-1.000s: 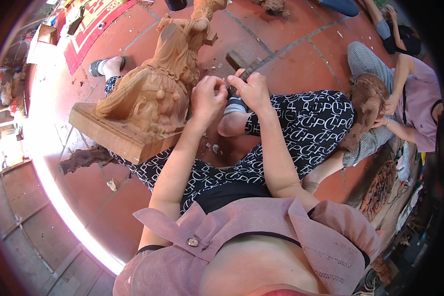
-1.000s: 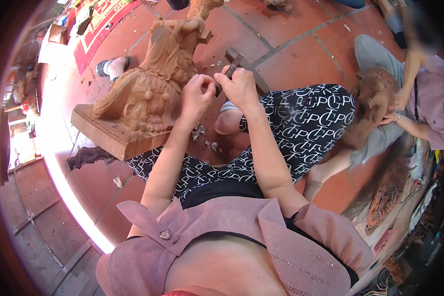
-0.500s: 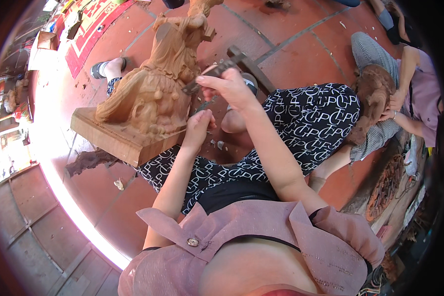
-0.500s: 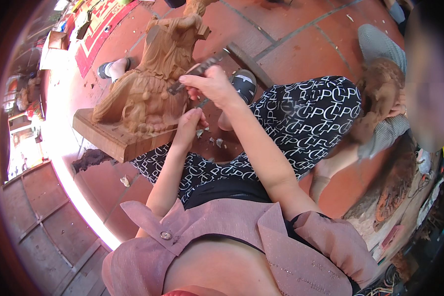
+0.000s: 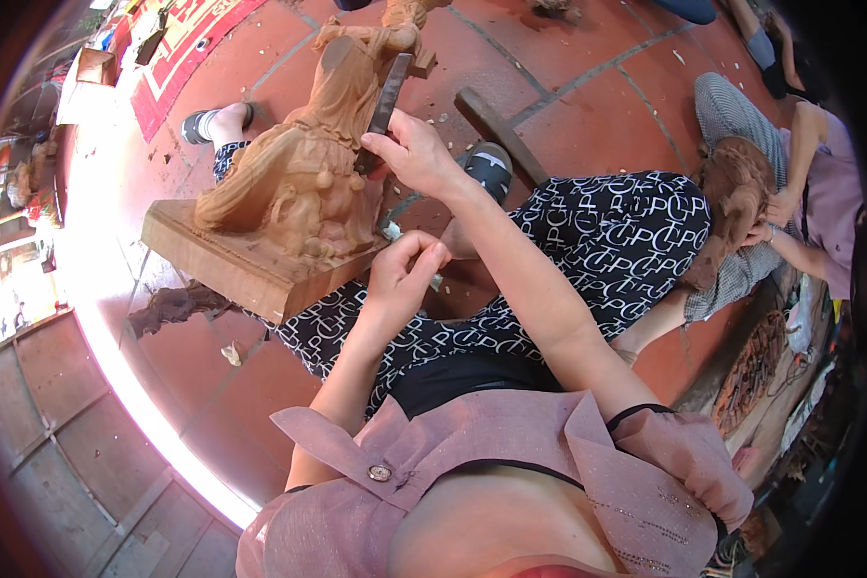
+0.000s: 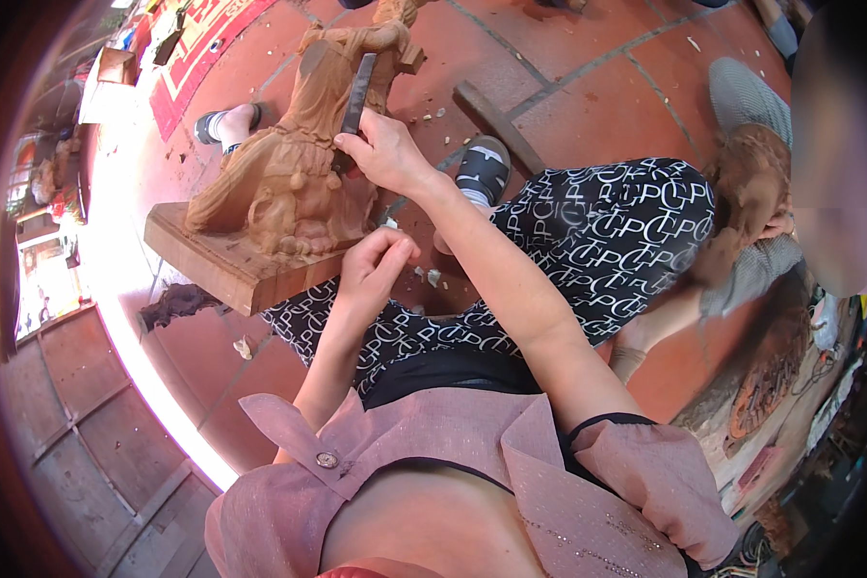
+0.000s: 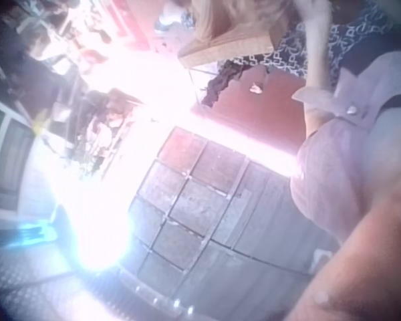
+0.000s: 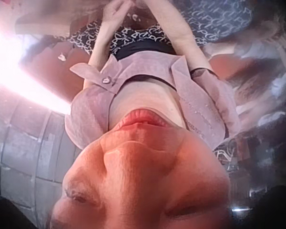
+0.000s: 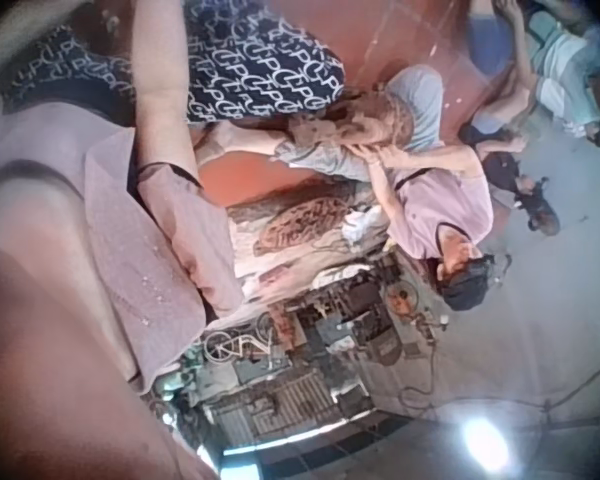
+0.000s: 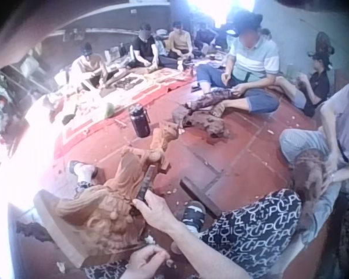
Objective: The person carves a wooden figurine using a small carving knife while sitting on the floor. They hold the wood with one hand and carefully remove shavings with the other, focusing on detailing the figure's features.
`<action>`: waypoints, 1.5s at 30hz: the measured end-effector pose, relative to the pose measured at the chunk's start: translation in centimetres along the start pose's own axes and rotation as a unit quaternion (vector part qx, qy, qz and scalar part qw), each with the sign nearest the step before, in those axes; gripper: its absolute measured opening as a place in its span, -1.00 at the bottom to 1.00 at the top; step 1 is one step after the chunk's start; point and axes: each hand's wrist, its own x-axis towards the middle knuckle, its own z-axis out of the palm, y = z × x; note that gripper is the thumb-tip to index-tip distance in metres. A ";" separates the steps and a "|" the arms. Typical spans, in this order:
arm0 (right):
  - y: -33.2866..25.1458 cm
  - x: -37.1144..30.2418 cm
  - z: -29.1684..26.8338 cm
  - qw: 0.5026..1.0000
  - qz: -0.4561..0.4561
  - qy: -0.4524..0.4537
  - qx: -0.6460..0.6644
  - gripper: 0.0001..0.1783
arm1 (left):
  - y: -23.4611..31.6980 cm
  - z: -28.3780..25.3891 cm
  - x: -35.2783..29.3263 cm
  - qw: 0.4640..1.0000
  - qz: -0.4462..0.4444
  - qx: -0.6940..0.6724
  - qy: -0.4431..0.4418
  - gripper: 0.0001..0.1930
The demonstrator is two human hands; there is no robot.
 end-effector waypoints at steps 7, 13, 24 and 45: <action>0.8 -0.4 0.7 0.991 -0.055 0.030 -0.120 -0.79 | 9.6 -3.6 -5.2 0.884 0.409 0.065 0.218 -0.85; -0.1 -0.1 0.3 0.999 0.035 0.032 0.003 -0.79 | 9.9 -14.1 -2.6 0.821 0.257 0.175 0.479 -0.81; -1.3 -1.0 1.4 0.989 0.045 0.068 -0.121 -0.78 | 7.1 -18.2 0.0 0.846 0.250 0.203 0.424 -0.88; -0.5 -1.7 -0.4 0.966 0.141 0.017 0.216 -0.81 | 9.9 -21.6 2.4 0.860 0.109 0.330 0.373 -0.83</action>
